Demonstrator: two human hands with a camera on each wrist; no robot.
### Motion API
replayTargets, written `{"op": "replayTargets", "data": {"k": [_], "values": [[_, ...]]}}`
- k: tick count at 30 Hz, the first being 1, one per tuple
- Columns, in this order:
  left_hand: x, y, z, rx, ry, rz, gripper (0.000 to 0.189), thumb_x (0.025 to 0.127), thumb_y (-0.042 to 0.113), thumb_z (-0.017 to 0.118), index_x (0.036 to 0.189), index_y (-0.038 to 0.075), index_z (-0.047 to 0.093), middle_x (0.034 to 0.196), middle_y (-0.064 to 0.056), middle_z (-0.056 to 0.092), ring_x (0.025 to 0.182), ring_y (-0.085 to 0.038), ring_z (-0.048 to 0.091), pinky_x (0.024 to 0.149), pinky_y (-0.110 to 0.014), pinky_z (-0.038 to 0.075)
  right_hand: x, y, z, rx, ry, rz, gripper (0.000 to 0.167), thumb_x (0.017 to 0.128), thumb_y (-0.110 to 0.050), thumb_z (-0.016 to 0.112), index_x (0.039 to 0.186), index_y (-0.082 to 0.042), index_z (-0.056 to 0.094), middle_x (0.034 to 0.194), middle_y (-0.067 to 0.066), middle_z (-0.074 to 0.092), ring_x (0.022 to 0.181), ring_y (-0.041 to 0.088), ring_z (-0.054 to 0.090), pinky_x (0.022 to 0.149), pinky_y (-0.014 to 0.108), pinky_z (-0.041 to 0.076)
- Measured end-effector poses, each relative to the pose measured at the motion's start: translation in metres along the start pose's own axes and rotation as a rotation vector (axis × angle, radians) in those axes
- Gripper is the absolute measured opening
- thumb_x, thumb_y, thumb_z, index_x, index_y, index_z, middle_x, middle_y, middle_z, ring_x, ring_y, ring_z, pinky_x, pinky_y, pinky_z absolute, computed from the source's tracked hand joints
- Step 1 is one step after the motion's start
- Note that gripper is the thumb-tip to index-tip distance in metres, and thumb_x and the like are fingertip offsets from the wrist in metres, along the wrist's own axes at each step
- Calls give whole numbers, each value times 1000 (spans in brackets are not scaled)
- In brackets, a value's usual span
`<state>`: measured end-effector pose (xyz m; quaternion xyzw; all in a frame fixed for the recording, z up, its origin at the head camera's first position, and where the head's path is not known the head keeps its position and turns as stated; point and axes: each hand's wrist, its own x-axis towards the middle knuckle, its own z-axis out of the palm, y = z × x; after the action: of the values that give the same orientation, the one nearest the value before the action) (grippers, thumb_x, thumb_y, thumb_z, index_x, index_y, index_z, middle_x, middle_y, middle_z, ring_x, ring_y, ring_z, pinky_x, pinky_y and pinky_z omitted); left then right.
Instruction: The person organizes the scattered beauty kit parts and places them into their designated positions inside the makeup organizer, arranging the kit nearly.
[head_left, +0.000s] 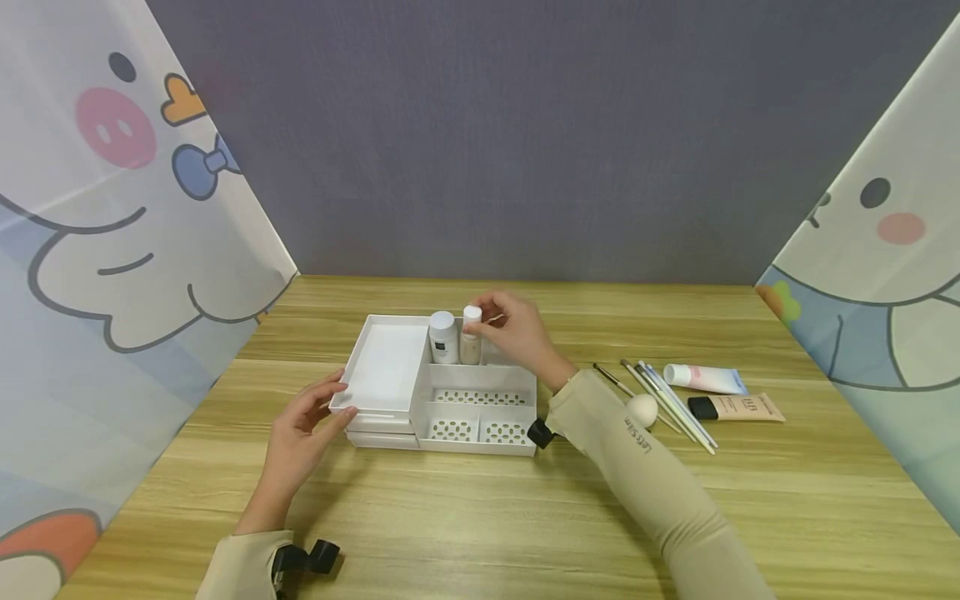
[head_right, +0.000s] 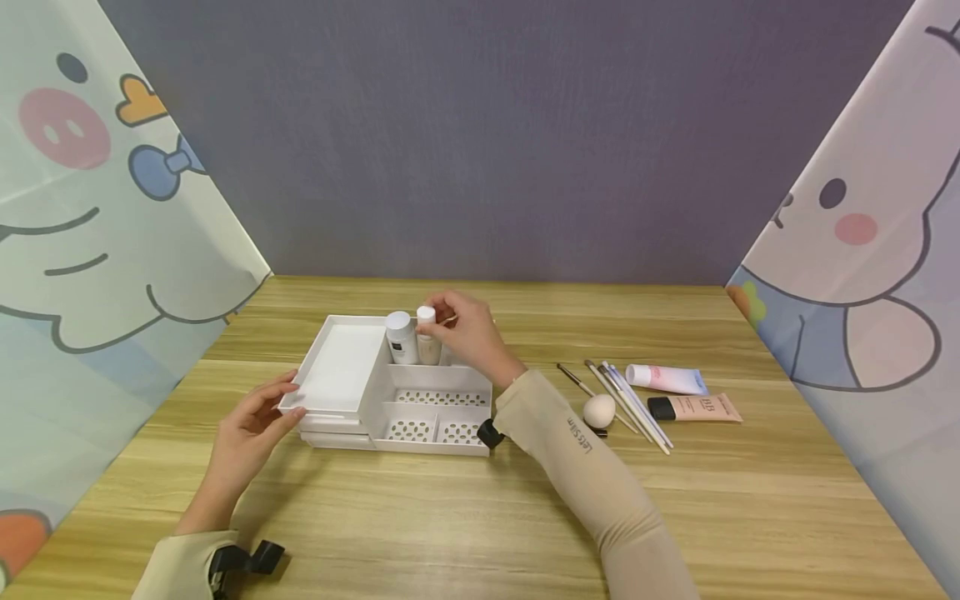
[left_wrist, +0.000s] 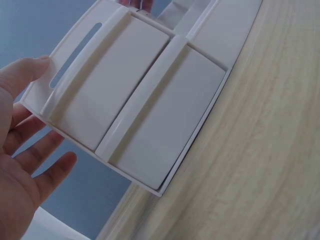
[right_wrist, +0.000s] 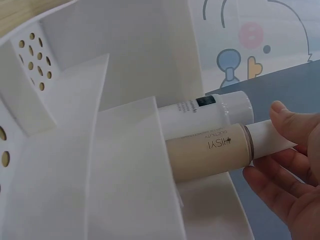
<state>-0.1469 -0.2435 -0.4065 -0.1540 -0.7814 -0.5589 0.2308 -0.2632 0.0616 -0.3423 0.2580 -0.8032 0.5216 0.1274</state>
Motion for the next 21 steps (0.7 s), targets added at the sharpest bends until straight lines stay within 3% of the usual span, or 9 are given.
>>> {"op": "replayTargets", "data": {"k": [8,21], "values": [[0,-1,0,0,1,-2,32,81,-19,70,111,-10,65,132,-14,62,115,0,58,92,-14,49,-3,4,3,-20,-43,55,29,82,-9,82,106,-1,66,93,9,71,84,21,67,76,27,58],[0,-1,0,-3,2,1,32,80,-20,70,111,-10,65,131,-15,62,114,0,59,92,-14,49,-6,13,9,-43,-84,72,30,81,-9,84,103,-1,66,93,10,72,83,21,68,76,29,58]]}}
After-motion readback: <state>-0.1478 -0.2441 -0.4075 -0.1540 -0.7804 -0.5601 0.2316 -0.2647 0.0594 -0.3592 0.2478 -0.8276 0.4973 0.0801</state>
